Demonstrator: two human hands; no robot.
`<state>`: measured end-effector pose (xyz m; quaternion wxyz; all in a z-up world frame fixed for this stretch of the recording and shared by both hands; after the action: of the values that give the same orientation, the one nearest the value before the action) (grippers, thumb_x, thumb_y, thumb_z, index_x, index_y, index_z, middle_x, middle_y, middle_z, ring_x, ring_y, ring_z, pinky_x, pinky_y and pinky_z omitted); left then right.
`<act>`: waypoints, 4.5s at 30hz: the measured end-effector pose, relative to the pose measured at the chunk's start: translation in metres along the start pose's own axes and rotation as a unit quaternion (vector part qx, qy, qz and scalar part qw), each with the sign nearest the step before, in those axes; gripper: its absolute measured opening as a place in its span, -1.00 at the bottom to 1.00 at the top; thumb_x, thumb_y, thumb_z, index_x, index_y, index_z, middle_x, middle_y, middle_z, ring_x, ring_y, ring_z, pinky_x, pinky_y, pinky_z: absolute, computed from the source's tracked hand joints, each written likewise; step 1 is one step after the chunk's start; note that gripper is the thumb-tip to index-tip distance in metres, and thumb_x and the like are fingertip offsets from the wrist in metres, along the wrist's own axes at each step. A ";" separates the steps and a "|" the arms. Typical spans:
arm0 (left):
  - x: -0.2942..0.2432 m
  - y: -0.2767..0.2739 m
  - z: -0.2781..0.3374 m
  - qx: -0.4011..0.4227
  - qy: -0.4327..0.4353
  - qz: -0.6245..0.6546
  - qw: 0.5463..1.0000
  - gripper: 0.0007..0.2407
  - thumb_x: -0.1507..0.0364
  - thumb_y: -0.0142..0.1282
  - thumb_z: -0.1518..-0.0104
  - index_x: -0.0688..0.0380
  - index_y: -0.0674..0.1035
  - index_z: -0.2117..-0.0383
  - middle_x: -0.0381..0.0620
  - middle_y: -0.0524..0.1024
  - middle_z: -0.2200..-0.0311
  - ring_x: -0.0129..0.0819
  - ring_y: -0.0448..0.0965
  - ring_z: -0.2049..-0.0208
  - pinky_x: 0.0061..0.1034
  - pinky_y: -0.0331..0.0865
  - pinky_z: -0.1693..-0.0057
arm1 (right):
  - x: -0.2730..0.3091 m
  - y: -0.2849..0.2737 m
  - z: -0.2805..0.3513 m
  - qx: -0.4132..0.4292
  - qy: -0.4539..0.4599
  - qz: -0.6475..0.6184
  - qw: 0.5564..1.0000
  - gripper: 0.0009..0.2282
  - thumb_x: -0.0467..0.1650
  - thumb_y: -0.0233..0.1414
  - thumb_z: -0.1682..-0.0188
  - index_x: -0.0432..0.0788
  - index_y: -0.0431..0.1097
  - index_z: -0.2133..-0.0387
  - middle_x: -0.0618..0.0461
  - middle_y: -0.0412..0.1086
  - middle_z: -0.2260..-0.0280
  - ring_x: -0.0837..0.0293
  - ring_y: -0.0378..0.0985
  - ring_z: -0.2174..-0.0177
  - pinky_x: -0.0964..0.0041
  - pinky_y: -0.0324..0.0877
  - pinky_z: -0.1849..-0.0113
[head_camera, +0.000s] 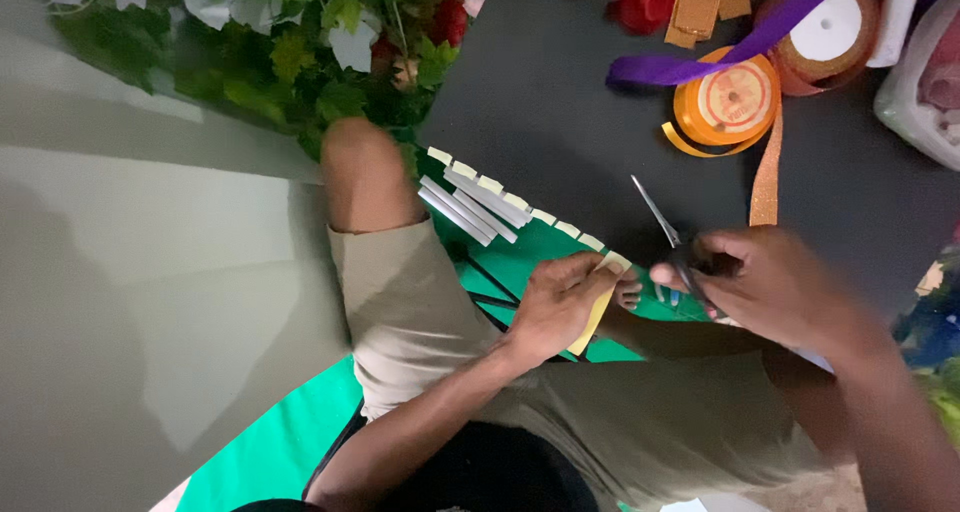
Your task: The person wraps a purple ribbon around a white tube and cuts small pieces of yellow tape with shears.
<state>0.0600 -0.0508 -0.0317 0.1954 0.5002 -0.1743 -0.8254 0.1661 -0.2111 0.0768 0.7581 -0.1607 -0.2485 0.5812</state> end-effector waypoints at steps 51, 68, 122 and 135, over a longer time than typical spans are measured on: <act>0.005 -0.016 0.007 0.002 -0.020 -0.125 0.992 -0.72 0.18 0.15 -0.46 0.06 0.57 0.36 -0.29 0.38 0.34 -0.52 0.32 0.19 -0.50 0.16 0.01 | -0.031 0.037 -0.051 -0.291 -0.281 0.068 0.912 -0.50 -0.13 0.52 0.10 -0.19 0.34 0.52 -0.02 0.31 0.57 -0.06 0.28 0.49 -0.02 0.24 0.35; -0.003 -0.013 0.004 -0.025 -0.039 -0.119 0.992 -0.70 0.21 0.18 -0.41 0.15 0.77 0.34 -0.19 0.81 0.19 -0.56 0.66 0.06 -0.55 0.40 -0.10 | -0.041 0.025 0.018 0.140 0.021 0.113 0.983 -0.46 0.15 0.22 -0.02 -0.03 0.50 0.59 0.16 0.47 0.61 0.20 0.40 0.54 0.28 0.20 0.38; -0.005 -0.018 0.005 -0.025 -0.098 -0.177 0.979 -0.67 0.09 0.15 -0.36 -0.01 0.83 0.32 -0.28 0.75 0.24 -0.46 0.69 0.03 -0.56 0.34 -0.10 | -0.040 0.029 -0.026 0.129 -0.042 0.083 0.987 -0.27 0.20 0.44 0.08 -0.03 0.17 0.70 0.14 -0.03 0.63 0.18 0.02 0.58 0.18 -0.15 0.40; 0.002 -0.035 0.016 -0.011 -0.054 -0.137 0.989 -0.71 0.19 0.19 -0.41 0.12 0.83 0.22 -0.25 0.78 0.23 -0.54 0.66 0.12 -0.56 0.42 -0.04 | -0.031 0.038 -0.021 0.114 -0.105 0.243 0.958 -0.23 0.33 0.27 0.04 -0.03 0.18 0.67 0.13 0.02 0.63 0.20 0.13 0.56 0.17 0.06 0.43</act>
<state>0.0395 -0.0206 -0.0433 0.0761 0.4714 -0.1048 -0.8724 0.1418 -0.2301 0.0331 0.5767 -0.0675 -0.2121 0.7861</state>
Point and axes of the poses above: each hand's wrist, its own z-axis away from the middle knuckle, its own y-axis out of the palm, x = y × z, the point moved 6 cm from there along -z, towards the middle knuckle
